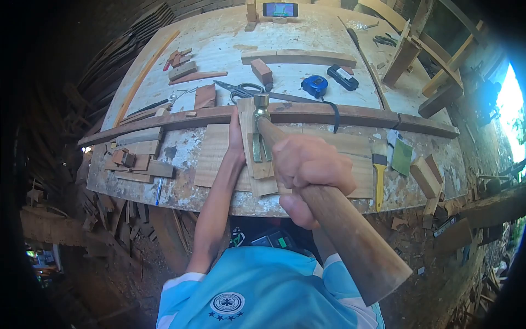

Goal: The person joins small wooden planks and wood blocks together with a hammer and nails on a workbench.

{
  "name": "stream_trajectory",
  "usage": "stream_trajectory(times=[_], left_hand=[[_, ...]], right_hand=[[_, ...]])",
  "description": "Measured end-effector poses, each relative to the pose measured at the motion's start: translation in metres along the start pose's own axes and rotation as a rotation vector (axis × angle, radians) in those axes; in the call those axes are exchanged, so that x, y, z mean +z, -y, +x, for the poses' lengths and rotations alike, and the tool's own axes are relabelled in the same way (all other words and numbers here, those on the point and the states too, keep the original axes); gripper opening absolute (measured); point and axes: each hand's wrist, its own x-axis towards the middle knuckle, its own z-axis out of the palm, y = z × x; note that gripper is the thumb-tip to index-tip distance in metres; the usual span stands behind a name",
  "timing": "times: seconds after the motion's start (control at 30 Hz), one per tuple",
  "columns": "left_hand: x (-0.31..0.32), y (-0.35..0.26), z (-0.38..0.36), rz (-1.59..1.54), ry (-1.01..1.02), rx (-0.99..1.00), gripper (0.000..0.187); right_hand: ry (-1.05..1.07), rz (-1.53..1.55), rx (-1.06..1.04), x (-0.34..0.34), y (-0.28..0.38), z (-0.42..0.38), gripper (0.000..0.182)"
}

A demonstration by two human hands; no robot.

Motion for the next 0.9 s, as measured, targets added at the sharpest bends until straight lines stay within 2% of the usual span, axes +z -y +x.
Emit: stream_trajectory(times=[0.07, 0.17, 0.33, 0.53, 0.63, 0.9], left_hand=[[-0.003, 0.0, 0.002, -0.004, 0.02, 0.036, 0.072], [-0.014, 0.005, 0.009, -0.095, 0.068, -0.008, 0.071], [-0.006, -0.001, 0.002, -0.043, 0.032, 0.021, 0.07], [-0.007, 0.001, 0.001, -0.082, 0.08, 0.027, 0.071], [-0.006, -0.001, -0.001, -0.077, 0.032, 0.034, 0.072], [-0.011, 0.0, 0.004, -0.076, 0.066, 0.035, 0.07]], right_hand=[[-0.04, 0.025, -0.022, 0.003, -0.007, 0.001, 0.026], [0.037, -0.032, -0.083, 0.007, -0.017, 0.006, 0.026], [0.009, -0.033, -0.09, 0.013, -0.014, 0.002, 0.028], [0.088, 0.013, 0.033, 0.013, -0.009, 0.01, 0.026], [0.1, 0.007, 0.057, 0.014, -0.009, 0.013, 0.025], [0.129, 0.009, 0.042, 0.012, -0.007, 0.01, 0.025]])
